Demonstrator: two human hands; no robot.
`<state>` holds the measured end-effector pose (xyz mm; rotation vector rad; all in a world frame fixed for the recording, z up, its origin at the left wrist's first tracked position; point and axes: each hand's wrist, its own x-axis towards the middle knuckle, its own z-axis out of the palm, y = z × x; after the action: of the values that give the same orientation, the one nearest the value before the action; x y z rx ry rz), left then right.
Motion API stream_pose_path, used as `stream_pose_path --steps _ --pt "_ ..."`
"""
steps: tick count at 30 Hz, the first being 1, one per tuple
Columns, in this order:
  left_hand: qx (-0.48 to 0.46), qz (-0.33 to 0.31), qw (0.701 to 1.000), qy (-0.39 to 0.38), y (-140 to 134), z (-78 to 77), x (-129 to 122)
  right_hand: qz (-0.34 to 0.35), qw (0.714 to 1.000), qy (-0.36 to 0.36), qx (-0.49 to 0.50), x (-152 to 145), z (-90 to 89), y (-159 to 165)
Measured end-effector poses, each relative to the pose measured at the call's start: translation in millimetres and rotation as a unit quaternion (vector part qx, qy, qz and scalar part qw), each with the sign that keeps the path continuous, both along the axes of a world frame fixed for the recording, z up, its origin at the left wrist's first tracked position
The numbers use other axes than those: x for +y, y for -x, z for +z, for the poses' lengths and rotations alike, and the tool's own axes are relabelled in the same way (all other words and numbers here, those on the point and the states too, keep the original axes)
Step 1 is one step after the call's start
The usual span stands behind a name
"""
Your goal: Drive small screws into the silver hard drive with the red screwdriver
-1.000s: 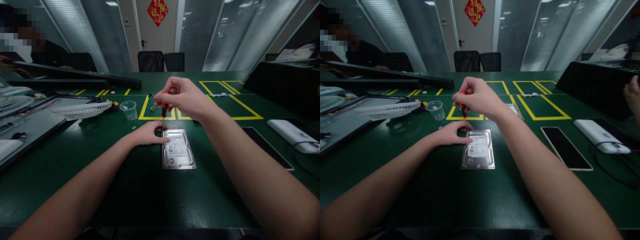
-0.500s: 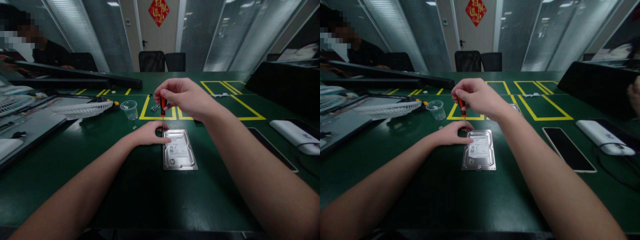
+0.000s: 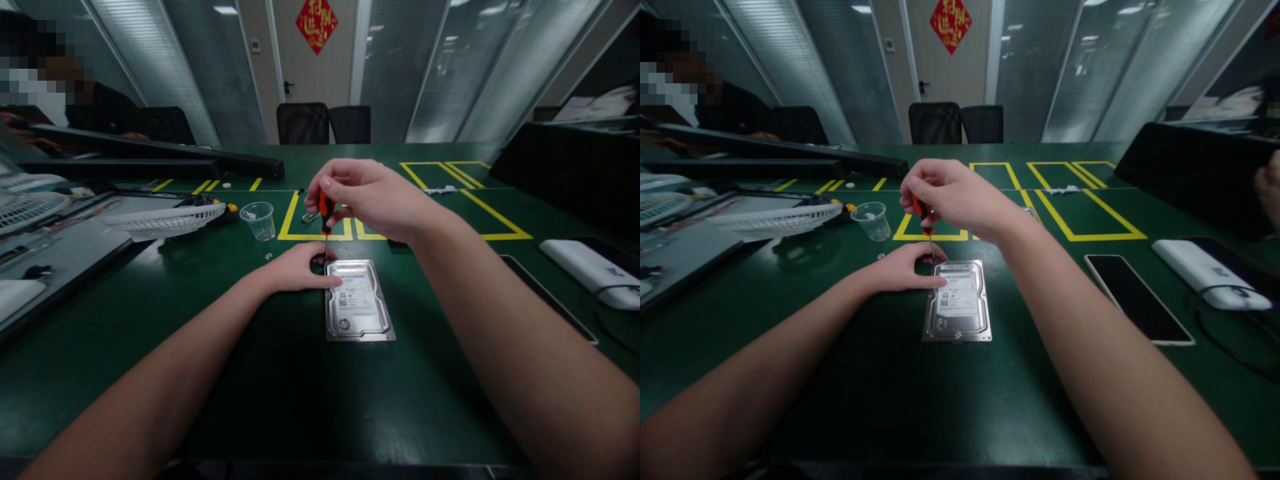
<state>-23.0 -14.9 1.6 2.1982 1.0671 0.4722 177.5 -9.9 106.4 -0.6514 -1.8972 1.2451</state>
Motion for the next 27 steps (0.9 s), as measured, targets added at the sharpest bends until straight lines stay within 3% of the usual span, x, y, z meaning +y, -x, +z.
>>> stream_pose_path --steps 3,9,13,18,23,27 --pt "0.001 0.002 1.0 0.004 0.2 -0.2 0.0 0.006 1.0 0.023 0.013 2.9 -0.6 -1.0" --pt "-0.001 0.003 1.0 0.001 0.1 -0.8 0.5 -0.047 0.998 -0.036 0.005 4.8 -4.5 2.3" --pt "-0.001 -0.001 1.0 -0.002 -0.3 -0.5 0.2 -0.067 0.997 -0.031 0.009 -0.7 -3.5 4.7" --pt "-0.005 0.002 1.0 0.002 0.5 -2.1 0.7 -0.029 0.999 -0.033 -0.001 -3.1 -0.7 3.3" --pt "-0.008 0.001 1.0 -0.001 0.4 -2.5 0.6 0.023 0.999 0.016 0.022 3.3 -3.4 1.6" --pt "-0.002 0.005 1.0 -0.003 -0.7 -1.1 0.5 -0.041 0.999 -0.01 0.008 6.0 -5.3 4.0"
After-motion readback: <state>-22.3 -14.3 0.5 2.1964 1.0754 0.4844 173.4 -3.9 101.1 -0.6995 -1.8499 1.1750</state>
